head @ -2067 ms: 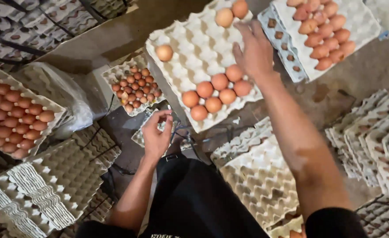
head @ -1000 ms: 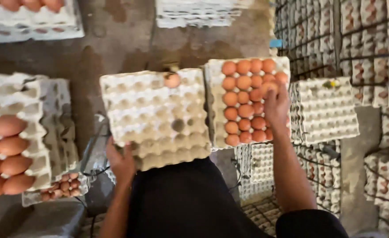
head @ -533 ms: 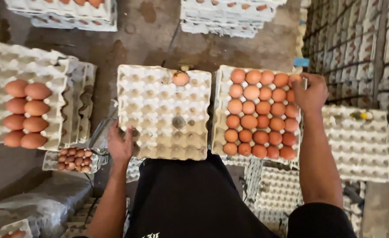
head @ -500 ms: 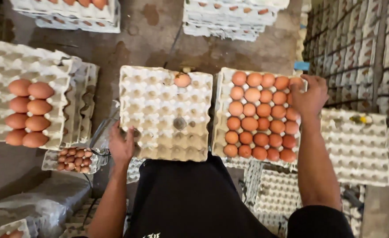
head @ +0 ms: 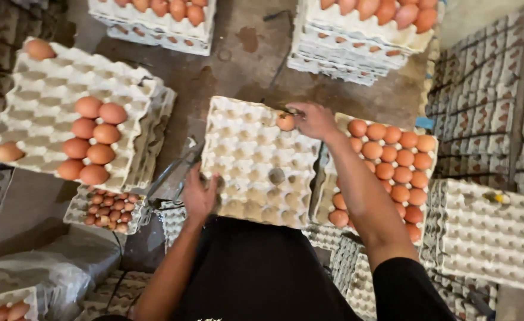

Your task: A person is manually sorting and cleaning eggs, moving them between cardboard trays and using a small brush to remove debris.

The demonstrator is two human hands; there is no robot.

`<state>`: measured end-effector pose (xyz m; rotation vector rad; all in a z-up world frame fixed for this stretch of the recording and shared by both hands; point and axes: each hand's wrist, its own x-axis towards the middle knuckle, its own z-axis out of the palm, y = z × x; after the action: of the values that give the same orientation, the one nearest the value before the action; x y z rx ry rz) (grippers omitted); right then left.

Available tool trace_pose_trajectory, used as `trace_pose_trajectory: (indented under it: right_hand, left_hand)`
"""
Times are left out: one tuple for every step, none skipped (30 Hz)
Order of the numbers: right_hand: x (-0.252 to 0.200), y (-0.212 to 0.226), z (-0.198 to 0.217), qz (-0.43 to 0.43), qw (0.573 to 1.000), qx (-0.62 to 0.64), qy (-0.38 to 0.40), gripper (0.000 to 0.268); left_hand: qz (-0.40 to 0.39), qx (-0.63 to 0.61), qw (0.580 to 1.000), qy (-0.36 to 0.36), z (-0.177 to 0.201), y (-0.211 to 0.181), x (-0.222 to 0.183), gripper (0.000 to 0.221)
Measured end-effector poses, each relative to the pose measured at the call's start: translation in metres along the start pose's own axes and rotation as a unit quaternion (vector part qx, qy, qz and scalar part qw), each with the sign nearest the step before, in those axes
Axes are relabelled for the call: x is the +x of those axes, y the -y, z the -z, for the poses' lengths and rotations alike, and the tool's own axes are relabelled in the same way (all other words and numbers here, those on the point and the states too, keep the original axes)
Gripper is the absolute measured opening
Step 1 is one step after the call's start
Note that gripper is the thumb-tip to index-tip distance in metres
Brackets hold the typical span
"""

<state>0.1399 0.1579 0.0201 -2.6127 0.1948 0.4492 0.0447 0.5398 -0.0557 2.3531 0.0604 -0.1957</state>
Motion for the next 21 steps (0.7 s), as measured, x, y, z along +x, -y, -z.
trace_pose_trajectory:
  right_hand:
    - [0.007,0.001,-0.001,0.008,1.000,-0.004,0.001,0.043]
    - [0.014,0.001,-0.002,-0.016,1.000,0.012,0.015,0.040]
    - [0.019,0.000,0.000,-0.043,0.998,0.028,0.027,0.038]
    - [0.025,-0.006,-0.001,-0.038,0.999,0.024,0.028,0.038]
    - [0.029,-0.013,-0.003,-0.059,0.997,0.039,-0.019,0.035]
    - [0.033,-0.021,-0.004,-0.080,0.993,0.054,-0.066,0.032]
    - [0.042,-0.034,-0.007,-0.078,0.993,0.052,-0.068,0.032]
    - [0.051,-0.048,-0.009,-0.093,0.988,0.068,-0.098,0.032]
    - [0.059,-0.062,-0.013,-0.109,0.982,0.086,-0.126,0.032]
    - [0.060,-0.060,-0.006,-0.108,0.982,0.085,-0.127,0.032]
    - [0.062,-0.057,0.000,-0.107,0.976,0.106,-0.156,0.032]
    - [0.063,-0.056,0.006,-0.106,0.969,0.126,-0.185,0.032]
    - [0.057,-0.043,0.012,-0.105,0.970,0.125,-0.181,0.032]
    - [0.051,-0.031,0.018,-0.115,0.966,0.141,-0.183,0.037]
    - [0.040,-0.020,0.021,-0.130,0.961,0.159,-0.184,0.047]
    - [0.025,-0.015,0.011,-0.133,0.962,0.160,-0.179,0.047]
    - [0.015,-0.010,0.005,-0.102,0.954,0.170,-0.223,0.046]
    - [0.006,-0.004,0.000,-0.070,0.944,0.179,-0.266,0.045]
    - [-0.015,-0.004,-0.013,-0.071,0.945,0.179,-0.266,0.045]
    - [-0.035,-0.005,-0.026,-0.053,0.931,0.212,-0.292,0.043]
    - [-0.055,-0.005,-0.040,-0.035,0.916,0.245,-0.316,0.040]
  left_hand:
    - [0.004,-0.003,1.000,-0.007,0.007,-0.004,-0.002,0.059]
    - [0.012,-0.010,1.000,0.002,0.013,-0.009,-0.003,0.060]
    - [0.018,-0.019,1.000,0.013,0.018,-0.016,-0.005,0.060]
    - [0.020,-0.022,1.000,0.008,0.015,-0.010,-0.002,0.060]
    - [0.011,-0.007,1.000,-0.011,0.011,-0.004,0.000,0.058]
    - [0.001,0.009,1.000,-0.029,0.007,0.002,0.002,0.055]
    - [0.001,0.006,0.999,-0.032,0.004,0.007,0.005,0.055]
    - [0.015,0.014,1.000,-0.023,0.000,0.011,0.009,0.056]
    - [0.029,0.023,0.999,-0.012,-0.003,0.016,0.012,0.057]
    - [0.029,0.021,0.999,-0.014,-0.003,0.018,0.015,0.057]
    - [0.052,0.023,0.998,0.004,-0.003,0.019,0.017,0.060]
    - [0.074,0.025,0.997,0.022,-0.003,0.020,0.019,0.062]
    - [0.079,0.025,0.996,0.022,-0.004,0.026,0.023,0.062]
    - [0.076,-0.027,0.996,0.032,-0.005,0.031,0.027,0.061]
    - [0.073,-0.077,0.993,0.045,-0.005,0.037,0.027,0.060]
    - [0.078,-0.074,0.993,0.049,0.005,0.027,0.021,0.060]
    - [0.080,-0.064,0.993,0.060,0.014,0.015,0.024,0.061]
    - [0.083,-0.054,0.993,0.071,0.023,0.002,0.026,0.062]
    - [0.084,-0.054,0.992,0.072,0.024,0.003,0.025,0.062]
    - [0.075,-0.050,0.994,0.069,0.025,0.003,0.024,0.062]
    - [0.067,-0.046,0.995,0.066,0.026,0.005,0.022,0.062]
